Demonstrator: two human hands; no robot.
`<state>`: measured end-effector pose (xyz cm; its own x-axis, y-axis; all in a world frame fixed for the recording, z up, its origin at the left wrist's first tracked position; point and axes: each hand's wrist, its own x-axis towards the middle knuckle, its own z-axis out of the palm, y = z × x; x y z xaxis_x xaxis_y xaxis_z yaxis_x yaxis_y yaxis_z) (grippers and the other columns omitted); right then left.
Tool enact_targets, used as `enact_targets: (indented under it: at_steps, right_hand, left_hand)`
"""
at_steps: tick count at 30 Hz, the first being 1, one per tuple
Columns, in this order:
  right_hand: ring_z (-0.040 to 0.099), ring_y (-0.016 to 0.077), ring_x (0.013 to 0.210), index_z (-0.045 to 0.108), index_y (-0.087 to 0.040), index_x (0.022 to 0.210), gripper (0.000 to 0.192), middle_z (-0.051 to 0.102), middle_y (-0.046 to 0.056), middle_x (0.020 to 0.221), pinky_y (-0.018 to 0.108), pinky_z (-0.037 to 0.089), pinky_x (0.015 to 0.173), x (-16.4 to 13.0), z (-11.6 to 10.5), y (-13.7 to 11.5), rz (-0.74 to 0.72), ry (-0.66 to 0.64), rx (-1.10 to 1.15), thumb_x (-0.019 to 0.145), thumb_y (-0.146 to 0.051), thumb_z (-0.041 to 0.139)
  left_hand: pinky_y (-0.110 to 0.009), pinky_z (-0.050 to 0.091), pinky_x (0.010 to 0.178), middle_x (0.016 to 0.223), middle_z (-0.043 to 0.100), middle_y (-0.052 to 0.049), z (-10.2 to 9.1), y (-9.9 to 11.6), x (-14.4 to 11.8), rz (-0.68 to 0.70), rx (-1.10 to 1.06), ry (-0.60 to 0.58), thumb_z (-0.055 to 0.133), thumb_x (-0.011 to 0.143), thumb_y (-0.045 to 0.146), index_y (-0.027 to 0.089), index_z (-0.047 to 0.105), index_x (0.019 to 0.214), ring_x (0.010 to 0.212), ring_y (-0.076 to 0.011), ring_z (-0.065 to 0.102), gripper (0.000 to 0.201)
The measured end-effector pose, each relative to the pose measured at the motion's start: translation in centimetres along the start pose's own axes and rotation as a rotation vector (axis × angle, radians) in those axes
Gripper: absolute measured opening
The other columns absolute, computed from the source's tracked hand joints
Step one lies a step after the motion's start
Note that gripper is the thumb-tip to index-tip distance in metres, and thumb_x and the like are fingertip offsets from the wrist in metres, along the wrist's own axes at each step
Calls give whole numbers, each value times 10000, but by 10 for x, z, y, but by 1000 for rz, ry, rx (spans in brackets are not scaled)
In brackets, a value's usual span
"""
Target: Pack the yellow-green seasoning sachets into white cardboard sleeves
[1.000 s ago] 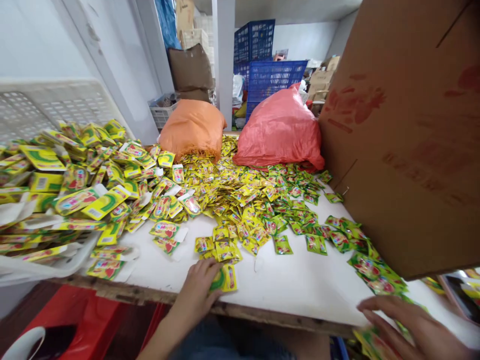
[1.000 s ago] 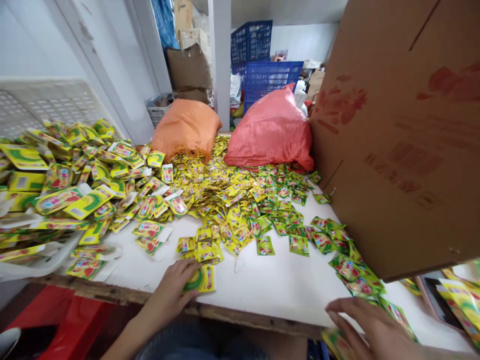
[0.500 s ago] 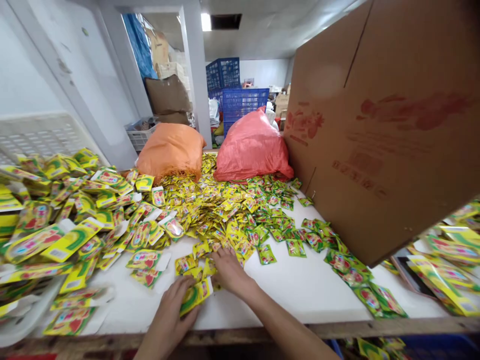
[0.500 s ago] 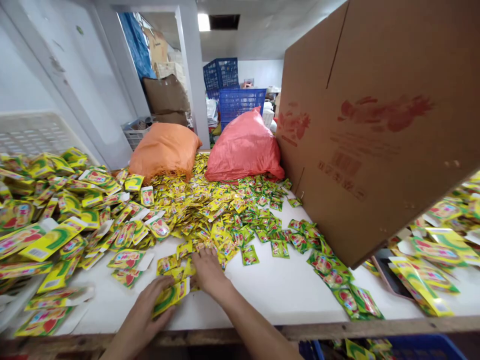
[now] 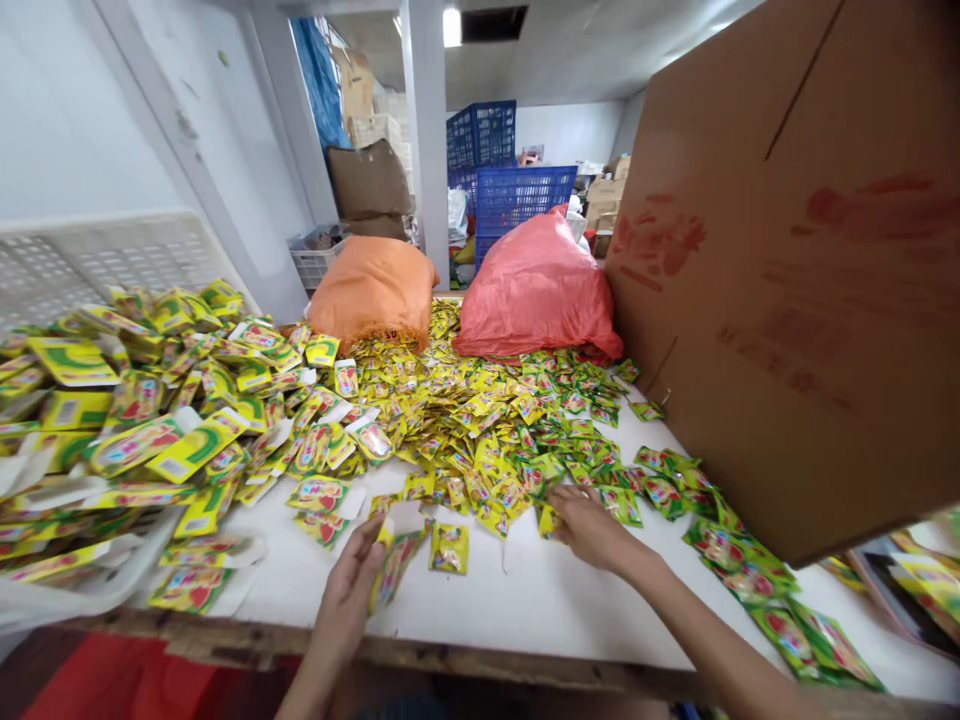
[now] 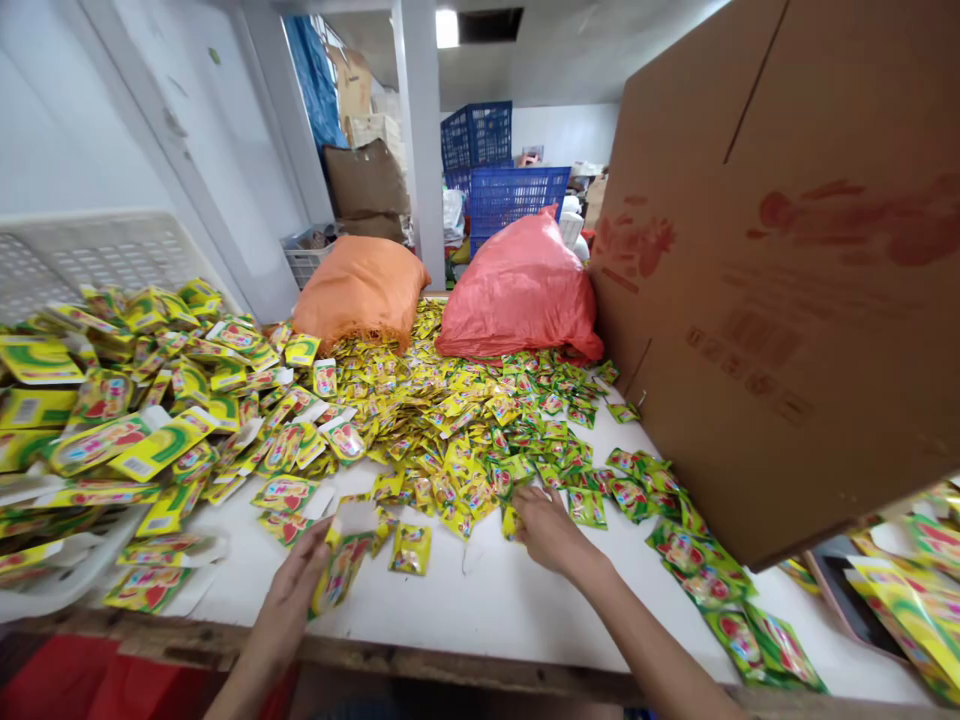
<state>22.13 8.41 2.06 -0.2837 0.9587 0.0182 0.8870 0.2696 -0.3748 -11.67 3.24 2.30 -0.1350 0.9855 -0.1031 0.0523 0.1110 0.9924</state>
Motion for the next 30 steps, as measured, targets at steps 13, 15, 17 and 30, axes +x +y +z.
enact_targets:
  at_steps: [13,15,17,30]
  right_hand:
    - [543,161,711,471,-174,868,157,547,18,760,275,431,651,-60,22,8,218,-23,324,723,-120,494]
    - [516,138,620,430,-196,926,122,526,-20,686,252,418,577,-66,20,-5,213,-42,579,822,-251,461]
    - [483,122,577,403,-209,968,204,500,-33,676,236,406,538,-62,17,-25,182,17,859,879,-393,392]
    - [520,186,895,526,-205,924,144,547,45,921,302,414,788,-34,-5,-88,-131,182,537,831,-140,438]
  left_hand:
    - [-266,470,629,750,686,-87,82,5,-23,-358,-353,-434,672,688,443,109,599,892,672,-168,635,398]
    - [-263,457,589,761,677,-80,90,1,-24,-351,-325,-481,670,685,452,120,577,880,624,-158,624,397]
    - [-257,444,557,769,666,-69,96,-1,-25,-341,-274,-499,694,652,456,130,554,852,581,-143,607,408]
    - [-242,436,521,681,590,-17,101,-15,-25,-242,-186,-535,685,634,484,126,537,816,530,-111,543,428]
